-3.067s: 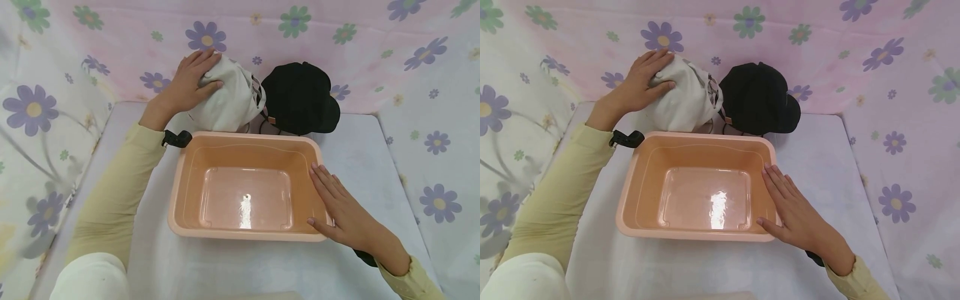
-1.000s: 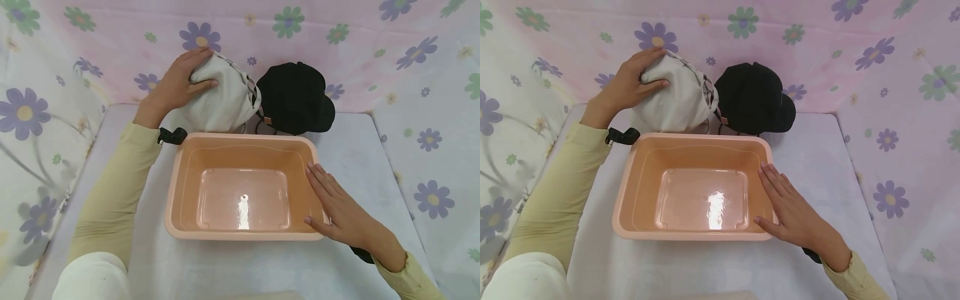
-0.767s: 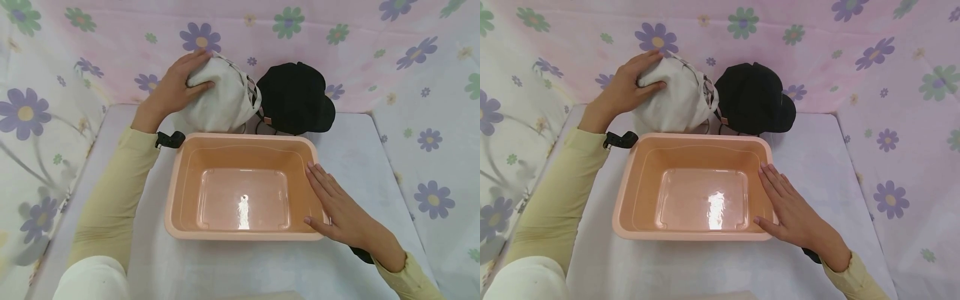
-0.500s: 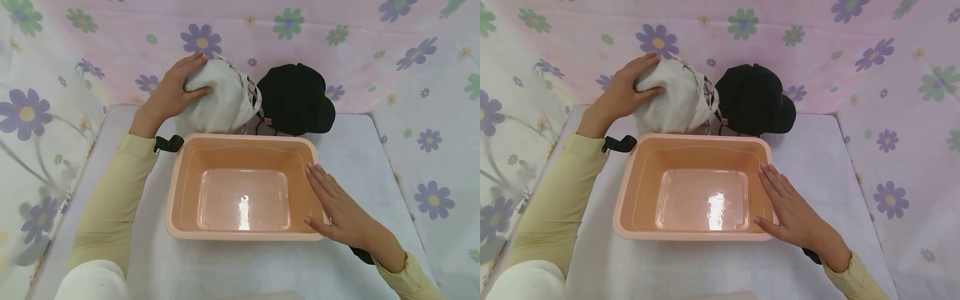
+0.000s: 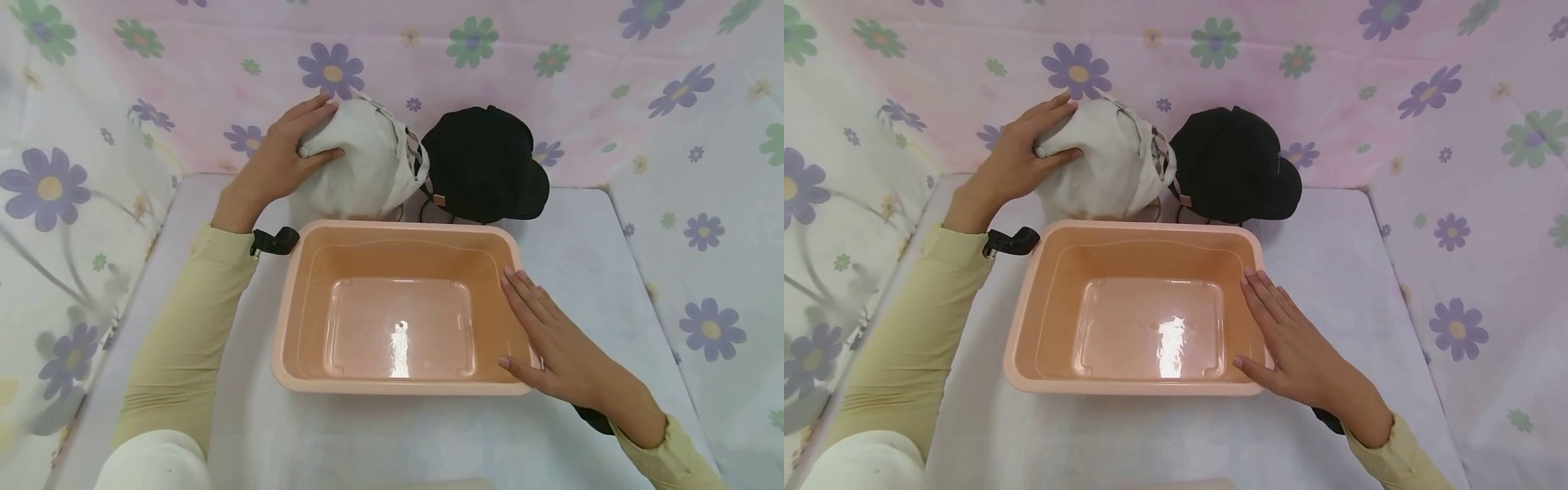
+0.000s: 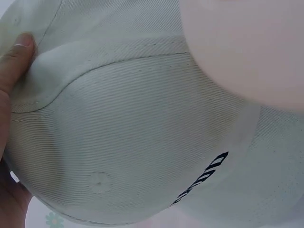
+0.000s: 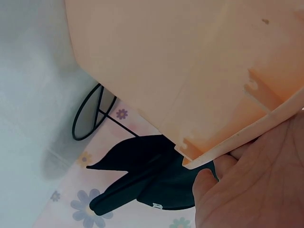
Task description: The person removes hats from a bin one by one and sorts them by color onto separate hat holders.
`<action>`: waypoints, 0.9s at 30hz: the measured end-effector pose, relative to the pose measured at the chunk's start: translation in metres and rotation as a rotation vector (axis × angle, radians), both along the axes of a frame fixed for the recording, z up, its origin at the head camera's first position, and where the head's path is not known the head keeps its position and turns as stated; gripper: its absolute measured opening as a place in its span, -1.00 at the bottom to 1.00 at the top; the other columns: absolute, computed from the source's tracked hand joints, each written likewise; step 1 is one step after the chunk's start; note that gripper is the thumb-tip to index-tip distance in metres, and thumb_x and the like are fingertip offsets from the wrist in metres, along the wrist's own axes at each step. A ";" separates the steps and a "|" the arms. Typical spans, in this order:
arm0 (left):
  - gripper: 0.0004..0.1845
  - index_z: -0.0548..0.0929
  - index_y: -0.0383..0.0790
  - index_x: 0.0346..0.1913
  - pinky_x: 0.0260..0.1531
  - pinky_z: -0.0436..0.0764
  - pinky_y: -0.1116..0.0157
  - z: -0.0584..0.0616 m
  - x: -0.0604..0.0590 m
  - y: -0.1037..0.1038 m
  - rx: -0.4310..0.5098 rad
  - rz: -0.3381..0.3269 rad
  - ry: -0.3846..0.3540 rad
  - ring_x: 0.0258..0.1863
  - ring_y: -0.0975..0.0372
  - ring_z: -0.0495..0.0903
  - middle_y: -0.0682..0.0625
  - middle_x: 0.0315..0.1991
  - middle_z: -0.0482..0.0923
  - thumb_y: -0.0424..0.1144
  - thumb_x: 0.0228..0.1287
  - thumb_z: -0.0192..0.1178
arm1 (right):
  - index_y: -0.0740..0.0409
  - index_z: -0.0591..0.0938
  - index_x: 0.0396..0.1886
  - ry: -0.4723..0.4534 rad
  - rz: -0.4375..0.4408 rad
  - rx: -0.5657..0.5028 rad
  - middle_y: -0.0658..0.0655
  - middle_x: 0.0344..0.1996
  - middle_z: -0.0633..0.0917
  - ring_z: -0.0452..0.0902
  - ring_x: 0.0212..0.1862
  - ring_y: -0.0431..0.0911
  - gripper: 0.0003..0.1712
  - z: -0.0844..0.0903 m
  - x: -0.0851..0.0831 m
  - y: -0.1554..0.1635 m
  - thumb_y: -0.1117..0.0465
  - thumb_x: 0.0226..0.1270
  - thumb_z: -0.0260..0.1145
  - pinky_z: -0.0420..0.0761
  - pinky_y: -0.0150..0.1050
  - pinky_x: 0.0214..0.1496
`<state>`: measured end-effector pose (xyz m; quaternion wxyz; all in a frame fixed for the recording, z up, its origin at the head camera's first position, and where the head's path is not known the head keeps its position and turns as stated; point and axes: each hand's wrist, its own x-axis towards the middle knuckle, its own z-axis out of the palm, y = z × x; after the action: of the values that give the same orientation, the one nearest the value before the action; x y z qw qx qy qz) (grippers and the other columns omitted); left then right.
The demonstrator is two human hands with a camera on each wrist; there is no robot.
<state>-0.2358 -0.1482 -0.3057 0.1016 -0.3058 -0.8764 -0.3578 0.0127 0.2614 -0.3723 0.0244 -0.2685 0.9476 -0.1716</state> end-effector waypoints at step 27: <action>-0.44 0.42 -0.02 0.50 0.53 0.14 0.29 -0.005 0.036 -0.046 0.293 0.166 -0.055 0.53 0.28 0.23 0.03 0.52 0.33 -0.20 0.49 0.21 | -0.17 -0.05 0.68 -0.197 0.108 -0.145 -0.01 0.64 0.03 -0.07 0.63 0.05 -0.03 0.088 -0.067 -0.030 -0.03 0.49 0.29 0.19 0.33 0.49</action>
<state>-0.2002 -0.1943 -0.3111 0.1505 -0.2045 -0.8396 -0.4802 -0.0542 0.2312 -0.2842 0.1069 -0.3021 0.9098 -0.2636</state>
